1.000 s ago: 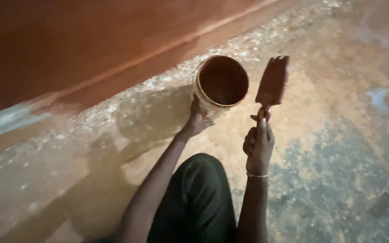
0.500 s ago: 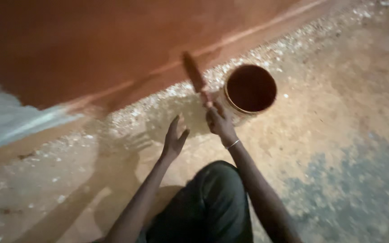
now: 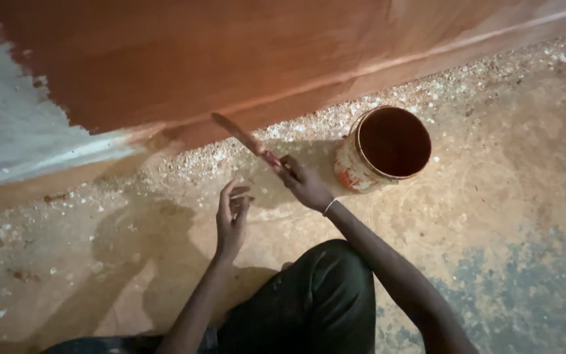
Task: The person paints the lower section of a wall with reddish-brown paint using a brush. They repeatedly dip the brush into a paint can and apply paint in horizontal strokes along the base of the wall.
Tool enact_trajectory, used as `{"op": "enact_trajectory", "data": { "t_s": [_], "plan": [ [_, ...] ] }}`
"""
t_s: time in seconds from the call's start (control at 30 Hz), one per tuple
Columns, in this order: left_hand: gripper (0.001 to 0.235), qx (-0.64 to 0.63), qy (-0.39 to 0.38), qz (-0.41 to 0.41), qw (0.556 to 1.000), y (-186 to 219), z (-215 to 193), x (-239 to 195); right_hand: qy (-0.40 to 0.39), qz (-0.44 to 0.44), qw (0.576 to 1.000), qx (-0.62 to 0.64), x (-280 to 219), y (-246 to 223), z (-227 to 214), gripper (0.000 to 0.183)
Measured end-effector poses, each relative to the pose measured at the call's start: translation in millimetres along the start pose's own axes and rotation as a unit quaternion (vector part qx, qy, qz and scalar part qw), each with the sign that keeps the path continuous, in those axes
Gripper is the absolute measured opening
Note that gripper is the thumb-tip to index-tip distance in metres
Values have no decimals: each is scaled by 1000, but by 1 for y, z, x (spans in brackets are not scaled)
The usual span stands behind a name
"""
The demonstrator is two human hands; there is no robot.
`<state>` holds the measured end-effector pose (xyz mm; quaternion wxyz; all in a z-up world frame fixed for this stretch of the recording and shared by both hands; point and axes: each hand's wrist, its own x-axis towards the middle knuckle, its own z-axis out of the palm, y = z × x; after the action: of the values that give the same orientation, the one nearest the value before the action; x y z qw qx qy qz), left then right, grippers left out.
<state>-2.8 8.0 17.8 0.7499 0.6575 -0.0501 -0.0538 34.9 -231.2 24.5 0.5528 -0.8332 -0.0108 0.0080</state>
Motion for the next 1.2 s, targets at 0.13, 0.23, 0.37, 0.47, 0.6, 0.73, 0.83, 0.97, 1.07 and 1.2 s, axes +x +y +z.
{"op": "enact_trajectory", "data": {
  "t_s": [0.13, 0.23, 0.37, 0.47, 0.6, 0.73, 0.83, 0.97, 1.07, 1.2],
  "plan": [
    [46, 0, -12, 42, 999, 6, -7, 7, 130, 64, 978, 147, 23, 11, -21, 28],
    [45, 12, -13, 53, 998, 12, -10, 13, 279, 184, 921, 199, 22, 18, -46, 43],
    [44, 58, 6, 62, 996, 15, -6, 8, 364, 157, 868, 299, 18, 26, -59, 27],
    [43, 95, 9, 74, 993, 22, -5, 9, 297, 158, 924, 179, 33, 17, -47, 26],
    [41, 89, 50, 72, 992, 28, -11, 10, 139, -133, 978, -82, 12, -7, -12, 30],
    [36, 57, 92, 60, 992, 30, -17, 11, 13, -70, 997, -28, -7, -33, -13, 36],
    [35, 84, 75, 98, 989, 33, -17, 8, 141, 92, 978, 125, 7, -42, -44, 29],
    [30, 133, 60, 127, 981, 34, -9, 5, 328, 78, 904, 263, 8, -31, -93, 21],
    [31, 125, 62, 102, 985, 36, -6, 9, 434, 75, 863, 248, 11, -24, -118, 19],
    [33, 139, 60, 119, 981, 38, -10, 5, 341, 67, 902, 255, 23, -25, -119, 20]
  ]
}}
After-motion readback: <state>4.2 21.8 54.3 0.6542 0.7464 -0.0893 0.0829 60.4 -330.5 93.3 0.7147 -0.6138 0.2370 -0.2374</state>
